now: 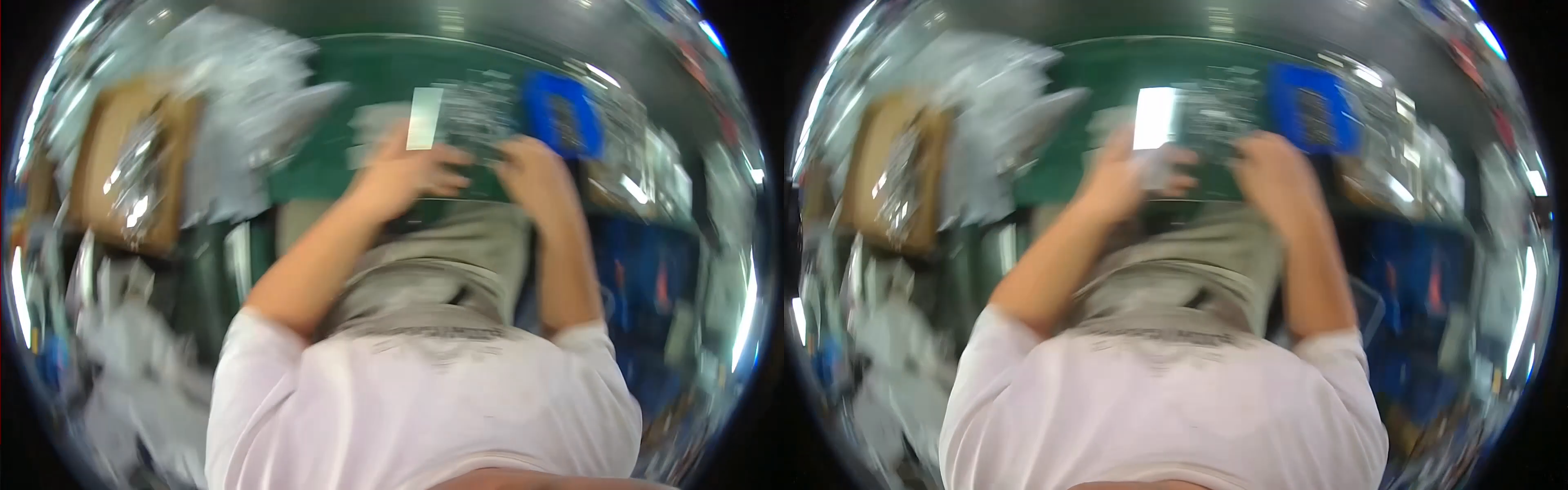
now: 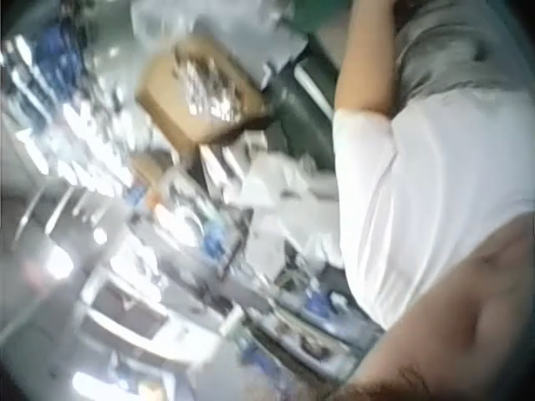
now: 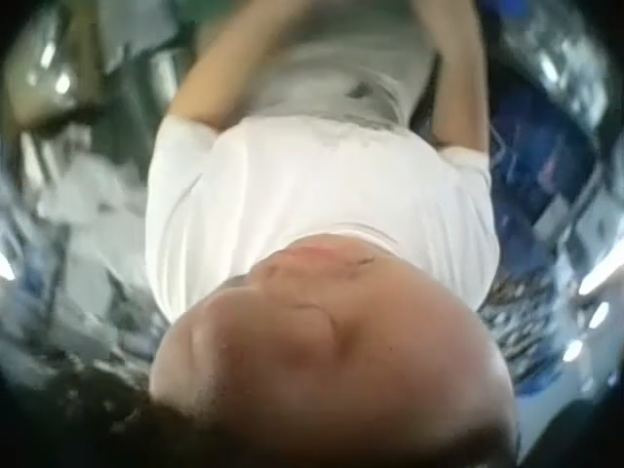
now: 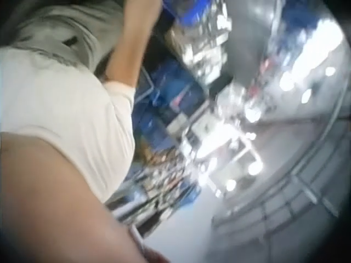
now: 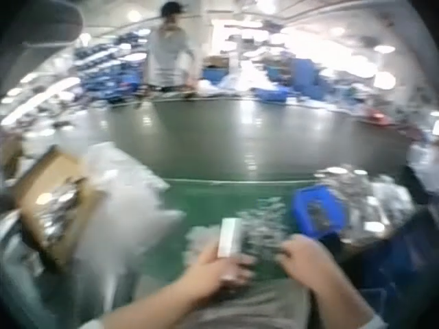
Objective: Assembling small mechanical components at a factory assembly station.
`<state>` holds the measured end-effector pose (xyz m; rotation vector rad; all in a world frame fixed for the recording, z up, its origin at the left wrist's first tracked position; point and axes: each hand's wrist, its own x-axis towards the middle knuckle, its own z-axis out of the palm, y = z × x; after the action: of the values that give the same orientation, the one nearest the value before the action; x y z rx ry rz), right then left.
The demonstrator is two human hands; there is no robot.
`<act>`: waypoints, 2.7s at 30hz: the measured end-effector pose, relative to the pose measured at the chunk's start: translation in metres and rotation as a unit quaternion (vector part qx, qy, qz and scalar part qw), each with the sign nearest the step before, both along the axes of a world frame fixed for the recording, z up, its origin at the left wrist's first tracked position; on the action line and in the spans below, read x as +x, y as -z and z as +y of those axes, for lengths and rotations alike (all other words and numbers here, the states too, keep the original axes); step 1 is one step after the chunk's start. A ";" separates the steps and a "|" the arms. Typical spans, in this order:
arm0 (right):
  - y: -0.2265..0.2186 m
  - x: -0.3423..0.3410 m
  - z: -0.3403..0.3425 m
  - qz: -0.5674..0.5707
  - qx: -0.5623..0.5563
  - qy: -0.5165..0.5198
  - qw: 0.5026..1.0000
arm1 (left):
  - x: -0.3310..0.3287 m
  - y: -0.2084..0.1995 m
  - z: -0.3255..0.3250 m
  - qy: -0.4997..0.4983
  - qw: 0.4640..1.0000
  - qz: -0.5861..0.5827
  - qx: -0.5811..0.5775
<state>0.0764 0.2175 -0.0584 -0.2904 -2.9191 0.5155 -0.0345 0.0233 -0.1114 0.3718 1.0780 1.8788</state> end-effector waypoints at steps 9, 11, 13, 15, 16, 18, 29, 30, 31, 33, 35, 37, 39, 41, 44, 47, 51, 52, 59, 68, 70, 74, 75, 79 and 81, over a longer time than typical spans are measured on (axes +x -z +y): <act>0.004 0.003 0.013 -0.038 -0.052 -0.009 0.998 | 0.007 -0.009 0.009 -0.002 0.998 0.055 0.030; -0.001 -0.004 0.006 -0.066 -0.083 0.017 0.994 | 0.006 -0.008 0.006 -0.005 0.997 0.066 0.028; -0.005 -0.002 0.007 -0.067 -0.084 0.019 0.994 | 0.009 -0.010 0.008 0.005 0.998 0.055 0.029; -0.006 0.008 0.014 -0.079 -0.082 0.031 0.993 | 0.011 -0.006 0.015 0.023 0.997 0.062 0.042; -0.006 0.009 0.017 -0.086 -0.075 0.036 0.993 | 0.011 -0.005 0.017 0.036 0.996 0.070 0.046; -0.007 0.005 0.013 -0.079 -0.072 0.021 0.994 | 0.009 -0.005 0.008 0.041 0.993 0.099 0.041; 0.019 0.017 0.018 0.043 -0.004 0.052 0.998 | 0.004 -0.023 0.012 0.021 0.989 0.103 -0.101; 0.017 0.018 0.018 0.061 -0.035 0.061 0.996 | 0.002 -0.022 0.013 0.023 0.990 0.093 -0.101; 0.015 0.019 0.014 0.060 -0.040 0.067 0.995 | 0.001 -0.022 0.014 0.023 0.991 0.084 -0.102; 0.014 0.021 0.004 0.228 -0.186 0.060 0.954 | 0.001 -0.022 0.017 0.032 0.992 0.072 -0.101; 0.017 0.013 -0.003 0.305 -0.149 -0.013 0.940 | 0.003 -0.027 0.020 0.029 0.988 0.083 -0.125; 0.025 0.004 -0.019 0.393 -0.102 -0.090 0.910 | 0.002 -0.026 0.020 0.035 0.987 0.091 -0.131; 0.041 -0.005 -0.025 0.392 -0.077 -0.104 0.911 | 0.002 -0.025 0.019 0.037 0.985 0.101 -0.136; 0.049 -0.007 -0.025 0.392 -0.052 -0.121 0.911 | 0.003 -0.026 0.018 0.040 0.981 0.115 -0.150; 0.053 -0.008 -0.023 0.380 -0.024 -0.140 0.914 | 0.005 -0.025 0.017 0.036 0.981 0.115 -0.153; 0.050 -0.011 -0.023 0.362 -0.016 -0.153 0.920 | 0.003 -0.023 0.016 0.035 0.981 0.117 -0.149; 0.055 -0.011 -0.020 0.348 -0.050 -0.158 0.923 | 0.002 -0.020 0.019 0.038 0.980 0.122 -0.153; 0.056 -0.011 -0.019 0.346 -0.073 -0.165 0.921 | 0.002 -0.022 0.019 0.038 0.979 0.127 -0.155; 0.053 -0.009 -0.020 0.347 -0.103 -0.152 0.920 | 0.002 -0.027 0.021 0.046 0.974 0.140 -0.172; 0.054 -0.010 -0.019 0.323 -0.133 -0.146 0.926 | 0.005 -0.026 0.021 0.054 0.968 0.165 -0.182; 0.052 -0.010 -0.019 0.314 -0.159 -0.154 0.923 | 0.005 -0.027 0.021 0.051 0.968 0.163 -0.183; 0.049 -0.011 -0.018 0.307 -0.167 -0.156 0.924 | 0.005 -0.025 0.020 0.048 0.969 0.163 -0.179; 0.049 -0.011 -0.018 0.303 -0.171 -0.158 0.924 | 0.005 -0.024 0.020 0.049 0.969 0.164 -0.180; 0.050 -0.011 -0.017 0.294 -0.176 -0.156 0.926 | 0.005 -0.020 0.021 0.037 0.972 0.157 -0.170; 0.050 -0.012 -0.017 0.287 -0.181 -0.154 0.928 | 0.005 -0.021 0.021 0.035 0.972 0.155 -0.170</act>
<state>0.0649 0.2007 -0.1081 0.2507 -2.2870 0.9955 -0.0297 0.0441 -0.0909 0.5067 1.5492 1.5667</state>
